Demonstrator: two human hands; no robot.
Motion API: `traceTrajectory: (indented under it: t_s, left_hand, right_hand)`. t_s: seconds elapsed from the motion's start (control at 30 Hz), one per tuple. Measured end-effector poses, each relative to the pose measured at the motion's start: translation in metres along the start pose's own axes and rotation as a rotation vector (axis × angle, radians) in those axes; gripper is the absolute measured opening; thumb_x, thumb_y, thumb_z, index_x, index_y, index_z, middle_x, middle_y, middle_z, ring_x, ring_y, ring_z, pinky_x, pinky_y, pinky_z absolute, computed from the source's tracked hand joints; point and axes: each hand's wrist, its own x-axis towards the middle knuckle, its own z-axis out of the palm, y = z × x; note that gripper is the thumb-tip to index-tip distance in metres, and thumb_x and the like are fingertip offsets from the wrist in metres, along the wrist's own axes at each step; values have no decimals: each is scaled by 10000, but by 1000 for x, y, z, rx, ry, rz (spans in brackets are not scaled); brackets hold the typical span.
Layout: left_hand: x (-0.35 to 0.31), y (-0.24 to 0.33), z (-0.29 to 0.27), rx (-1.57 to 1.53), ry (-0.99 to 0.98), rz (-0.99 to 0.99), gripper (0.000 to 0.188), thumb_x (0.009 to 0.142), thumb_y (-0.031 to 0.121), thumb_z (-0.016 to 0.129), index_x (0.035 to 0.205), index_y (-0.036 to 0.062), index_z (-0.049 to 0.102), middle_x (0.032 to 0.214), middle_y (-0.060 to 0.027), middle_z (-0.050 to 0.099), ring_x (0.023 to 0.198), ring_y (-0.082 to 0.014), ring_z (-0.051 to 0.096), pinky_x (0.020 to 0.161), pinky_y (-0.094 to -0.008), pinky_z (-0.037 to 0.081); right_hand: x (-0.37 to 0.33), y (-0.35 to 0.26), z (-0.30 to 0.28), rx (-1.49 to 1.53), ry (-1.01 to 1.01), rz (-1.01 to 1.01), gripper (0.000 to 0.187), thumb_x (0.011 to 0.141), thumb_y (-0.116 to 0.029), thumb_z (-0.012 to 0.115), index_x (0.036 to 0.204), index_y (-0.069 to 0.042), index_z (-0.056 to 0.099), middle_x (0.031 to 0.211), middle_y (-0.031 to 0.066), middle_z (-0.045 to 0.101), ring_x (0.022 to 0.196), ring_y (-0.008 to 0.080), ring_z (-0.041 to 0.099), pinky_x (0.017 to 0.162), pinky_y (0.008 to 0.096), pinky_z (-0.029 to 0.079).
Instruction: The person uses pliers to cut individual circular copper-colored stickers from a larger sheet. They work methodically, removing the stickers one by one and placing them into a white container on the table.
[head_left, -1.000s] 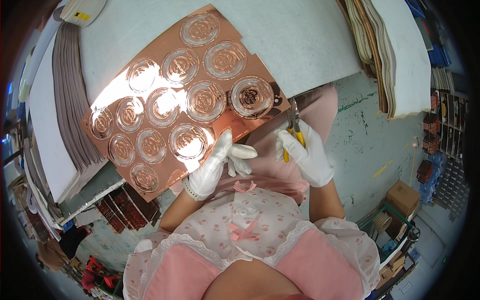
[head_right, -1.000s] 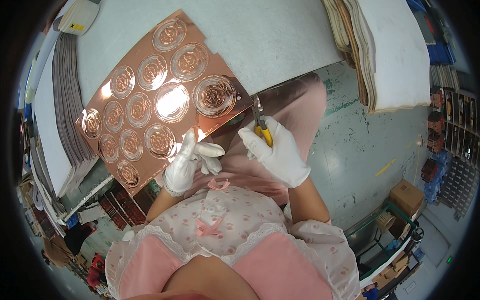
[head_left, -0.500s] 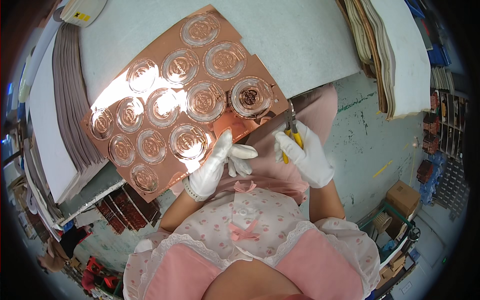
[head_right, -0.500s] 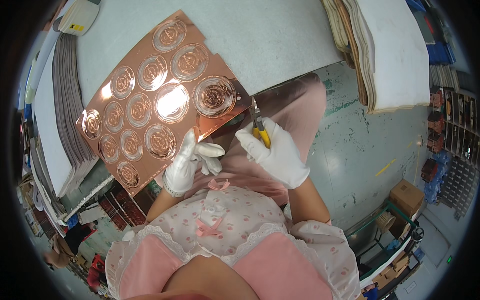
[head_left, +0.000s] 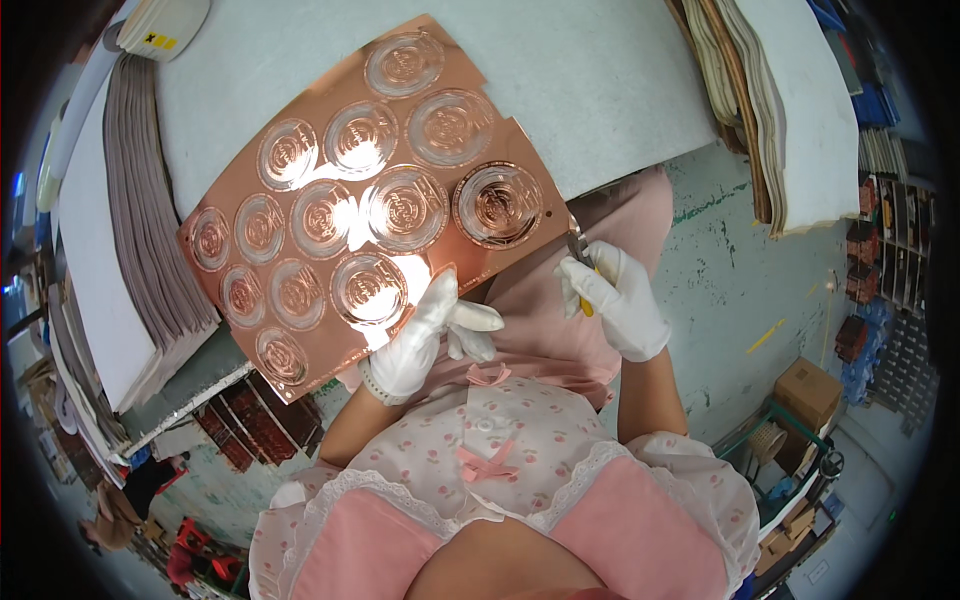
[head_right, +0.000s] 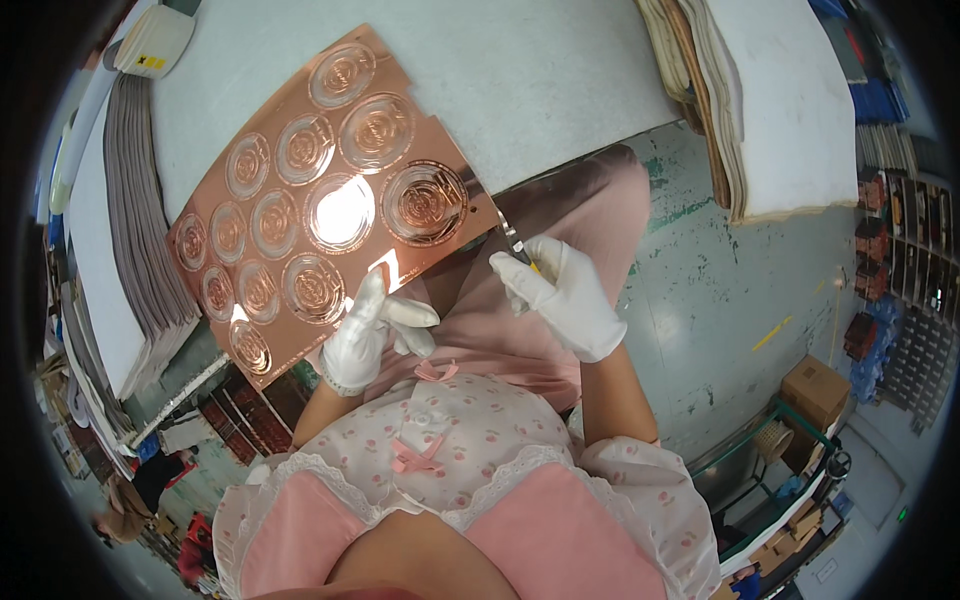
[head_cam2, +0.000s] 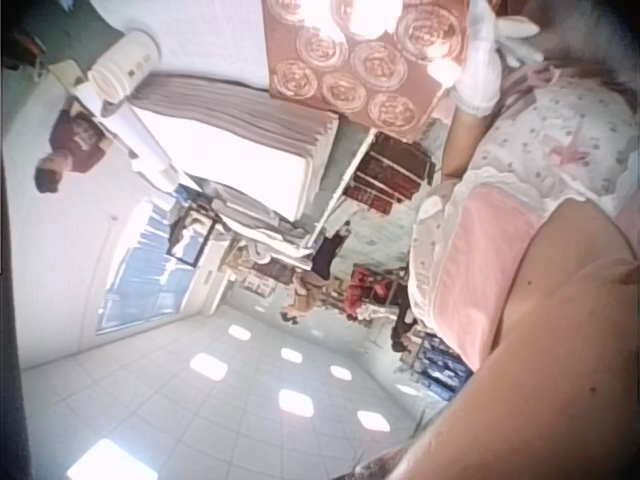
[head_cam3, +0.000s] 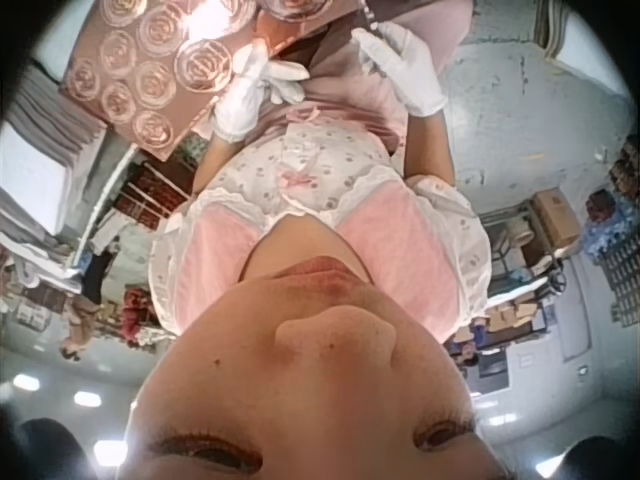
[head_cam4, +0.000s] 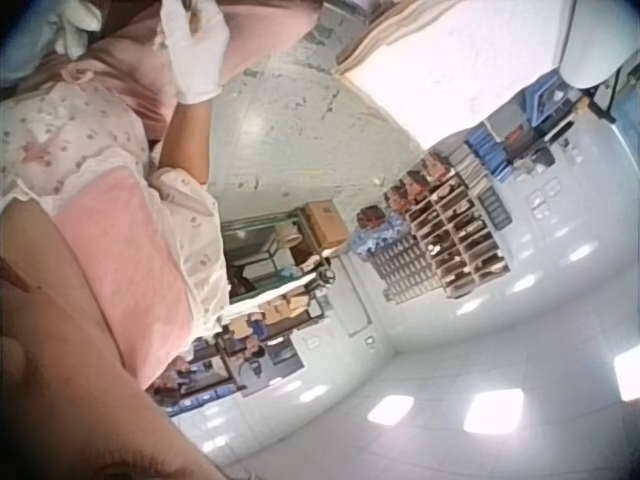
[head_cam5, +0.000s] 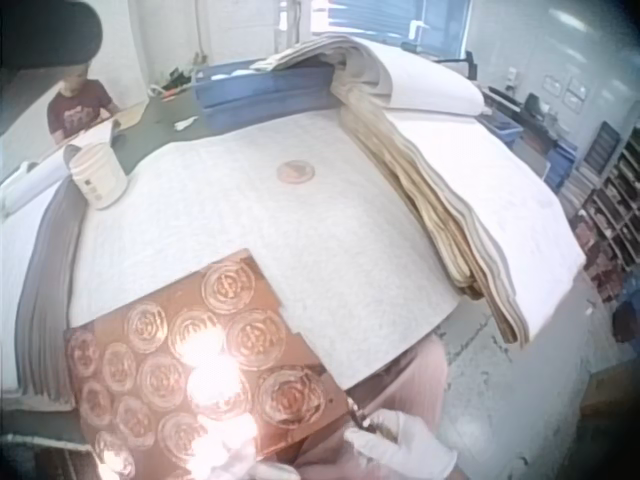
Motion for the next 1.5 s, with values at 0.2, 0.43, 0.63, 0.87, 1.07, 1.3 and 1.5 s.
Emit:
traceTrajectory:
  t_s: [0.2,0.43,0.63,0.87,1.07,1.3,1.5]
  left_hand:
    - [0,1,3,61,-52,-83,662,926,487,220,841,-13,646,651,-104,620,583,-137,549,541,-247,403]
    - [1,0,22,-49,-51,-234,738,889,582,173,922,-10,611,701,-152,600,603,-193,555,561,-280,423]
    - [1,1,25,-74,-57,-246,763,875,607,182,913,-32,597,634,-146,570,552,-217,530,497,-283,414]
    - [-1,-3,21,14,48,-147,730,903,550,182,868,-34,620,612,-146,595,562,-195,554,505,-275,406]
    - [-5,10,1,81,-66,-126,675,917,515,214,872,-2,647,697,-104,624,659,-148,564,627,-239,412]
    - [-10,15,-10,138,-63,-35,648,940,411,192,839,-52,635,710,-159,637,591,-215,611,547,-252,423]
    - [-11,6,-15,95,-67,-65,666,939,435,176,818,-35,634,694,-155,631,597,-224,608,568,-265,425]
  right_hand:
    - [-10,14,0,182,-71,-25,205,876,-209,528,842,-6,534,655,29,528,566,92,493,541,225,391]
    - [-8,28,45,642,110,-73,236,902,-246,465,908,-14,507,704,72,536,627,131,515,560,243,404]
    - [-3,22,57,774,192,-87,241,905,-259,461,870,-24,498,726,63,537,626,126,518,543,239,397]
    - [-8,30,32,603,66,-64,245,900,-241,476,884,0,514,671,57,520,563,126,505,513,244,387]
    - [-11,29,12,354,-12,-38,240,885,-227,514,842,8,541,639,42,532,558,102,502,515,230,376]
    - [-14,20,-7,84,-125,-49,189,868,-182,547,814,-1,551,642,23,552,572,71,507,525,215,381]
    - [-14,28,2,274,-137,-60,197,874,-180,524,839,11,551,651,51,551,567,109,517,534,233,402]
